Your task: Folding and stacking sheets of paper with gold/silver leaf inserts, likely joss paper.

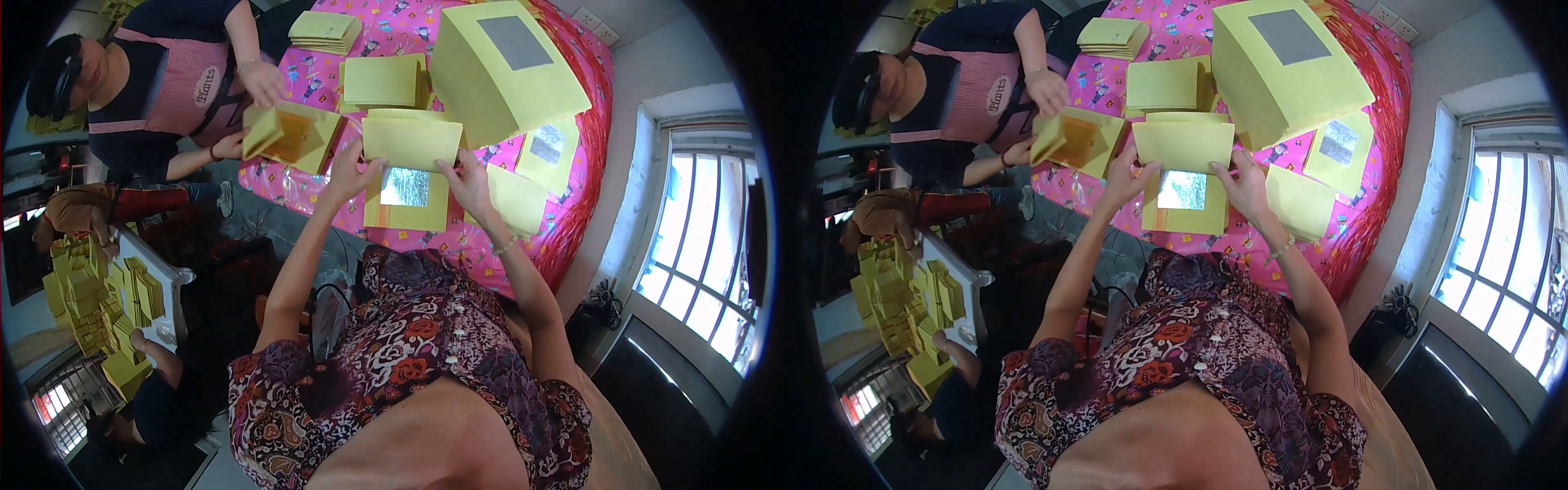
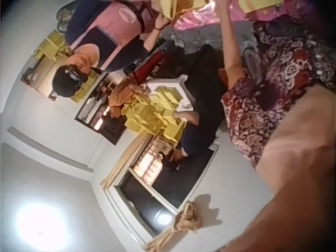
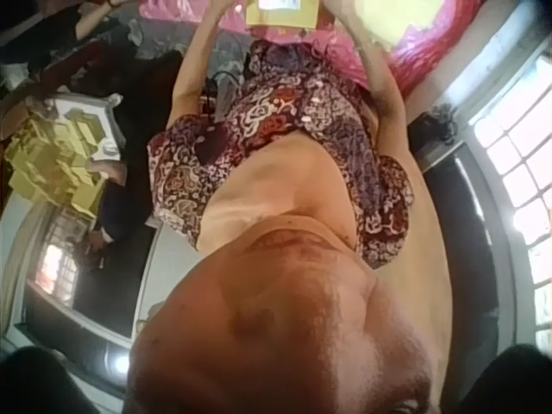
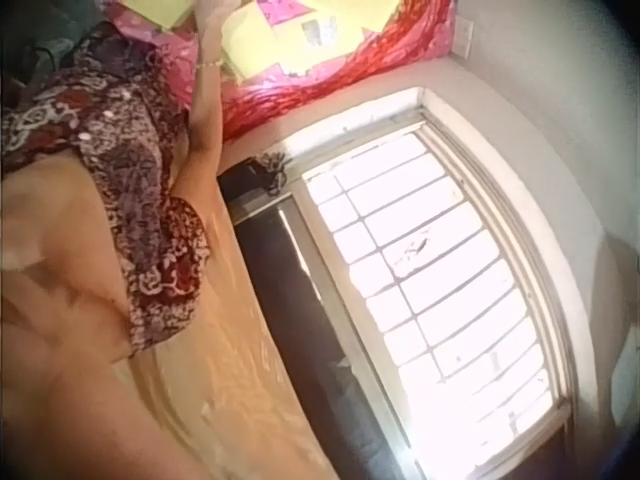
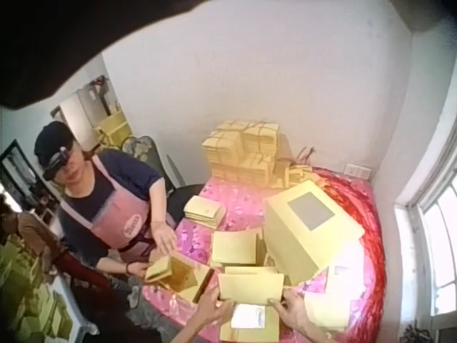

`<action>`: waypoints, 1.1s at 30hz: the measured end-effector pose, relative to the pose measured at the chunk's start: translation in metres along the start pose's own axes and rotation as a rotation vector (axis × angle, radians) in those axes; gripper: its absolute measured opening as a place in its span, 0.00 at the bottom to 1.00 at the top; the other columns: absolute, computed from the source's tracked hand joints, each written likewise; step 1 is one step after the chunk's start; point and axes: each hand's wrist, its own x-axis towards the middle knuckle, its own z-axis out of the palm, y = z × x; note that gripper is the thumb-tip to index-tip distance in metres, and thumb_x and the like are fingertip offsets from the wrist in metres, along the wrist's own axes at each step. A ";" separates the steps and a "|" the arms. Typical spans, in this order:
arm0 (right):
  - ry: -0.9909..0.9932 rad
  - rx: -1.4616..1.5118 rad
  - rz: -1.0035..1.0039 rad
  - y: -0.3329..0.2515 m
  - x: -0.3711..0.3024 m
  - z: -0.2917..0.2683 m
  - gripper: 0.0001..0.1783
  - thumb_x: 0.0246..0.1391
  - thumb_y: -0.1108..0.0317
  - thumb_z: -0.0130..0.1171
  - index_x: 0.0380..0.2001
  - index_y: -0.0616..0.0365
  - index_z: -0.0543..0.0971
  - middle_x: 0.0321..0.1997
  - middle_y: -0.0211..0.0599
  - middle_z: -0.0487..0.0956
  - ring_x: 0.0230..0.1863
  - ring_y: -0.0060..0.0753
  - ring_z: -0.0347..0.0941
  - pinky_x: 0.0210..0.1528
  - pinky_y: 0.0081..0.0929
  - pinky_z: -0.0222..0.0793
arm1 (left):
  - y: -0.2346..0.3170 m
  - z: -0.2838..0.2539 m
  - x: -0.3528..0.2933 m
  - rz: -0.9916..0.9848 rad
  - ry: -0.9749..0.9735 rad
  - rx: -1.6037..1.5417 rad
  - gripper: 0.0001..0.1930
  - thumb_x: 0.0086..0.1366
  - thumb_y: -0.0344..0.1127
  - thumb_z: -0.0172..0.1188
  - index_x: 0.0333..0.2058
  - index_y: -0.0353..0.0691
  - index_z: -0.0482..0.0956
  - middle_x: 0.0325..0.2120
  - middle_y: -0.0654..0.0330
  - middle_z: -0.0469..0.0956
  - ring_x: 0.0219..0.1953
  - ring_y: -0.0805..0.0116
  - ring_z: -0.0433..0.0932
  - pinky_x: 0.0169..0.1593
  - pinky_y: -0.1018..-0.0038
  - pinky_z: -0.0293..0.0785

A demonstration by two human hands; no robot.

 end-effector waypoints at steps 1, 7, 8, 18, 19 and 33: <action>0.022 -0.024 0.036 0.001 0.000 0.003 0.14 0.54 0.65 0.64 0.36 0.66 0.76 0.31 0.45 0.75 0.32 0.39 0.76 0.32 0.28 0.74 | -0.007 0.000 -0.003 0.024 0.013 0.105 0.22 0.57 0.40 0.65 0.48 0.39 0.72 0.32 0.54 0.80 0.29 0.62 0.79 0.32 0.71 0.74; 0.136 0.080 0.169 0.010 0.000 0.012 0.15 0.52 0.63 0.67 0.28 0.66 0.76 0.24 0.39 0.76 0.22 0.28 0.74 0.26 0.26 0.70 | -0.004 0.020 -0.006 0.064 0.198 -0.044 0.33 0.57 0.33 0.65 0.58 0.36 0.59 0.33 0.53 0.80 0.32 0.61 0.80 0.34 0.71 0.74; 0.155 0.119 0.193 0.014 -0.001 0.012 0.16 0.51 0.62 0.68 0.27 0.65 0.76 0.23 0.38 0.77 0.21 0.25 0.73 0.25 0.25 0.70 | 0.001 0.019 -0.008 0.067 0.195 -0.046 0.33 0.57 0.33 0.65 0.58 0.36 0.59 0.33 0.53 0.80 0.32 0.61 0.80 0.34 0.71 0.74; 0.117 -0.001 0.235 -0.007 0.025 0.007 0.16 0.50 0.63 0.69 0.24 0.64 0.76 0.17 0.35 0.76 0.17 0.23 0.69 0.22 0.24 0.67 | -0.004 0.014 0.003 0.114 0.207 0.082 0.26 0.63 0.30 0.57 0.59 0.35 0.63 0.48 0.44 0.73 0.47 0.53 0.75 0.48 0.64 0.72; 0.118 0.005 0.242 -0.005 0.029 0.007 0.16 0.50 0.63 0.69 0.24 0.64 0.76 0.17 0.36 0.76 0.17 0.23 0.70 0.22 0.24 0.67 | -0.005 0.015 0.007 0.084 0.252 0.062 0.23 0.63 0.30 0.57 0.57 0.36 0.65 0.43 0.46 0.75 0.42 0.57 0.77 0.43 0.66 0.74; 0.103 -0.090 0.267 -0.040 -0.007 0.003 0.16 0.49 0.63 0.69 0.23 0.65 0.75 0.18 0.38 0.77 0.18 0.27 0.73 0.24 0.26 0.70 | 0.028 0.021 -0.034 -0.023 0.365 0.098 0.11 0.63 0.28 0.56 0.44 0.38 0.72 0.31 0.55 0.73 0.31 0.62 0.74 0.33 0.69 0.70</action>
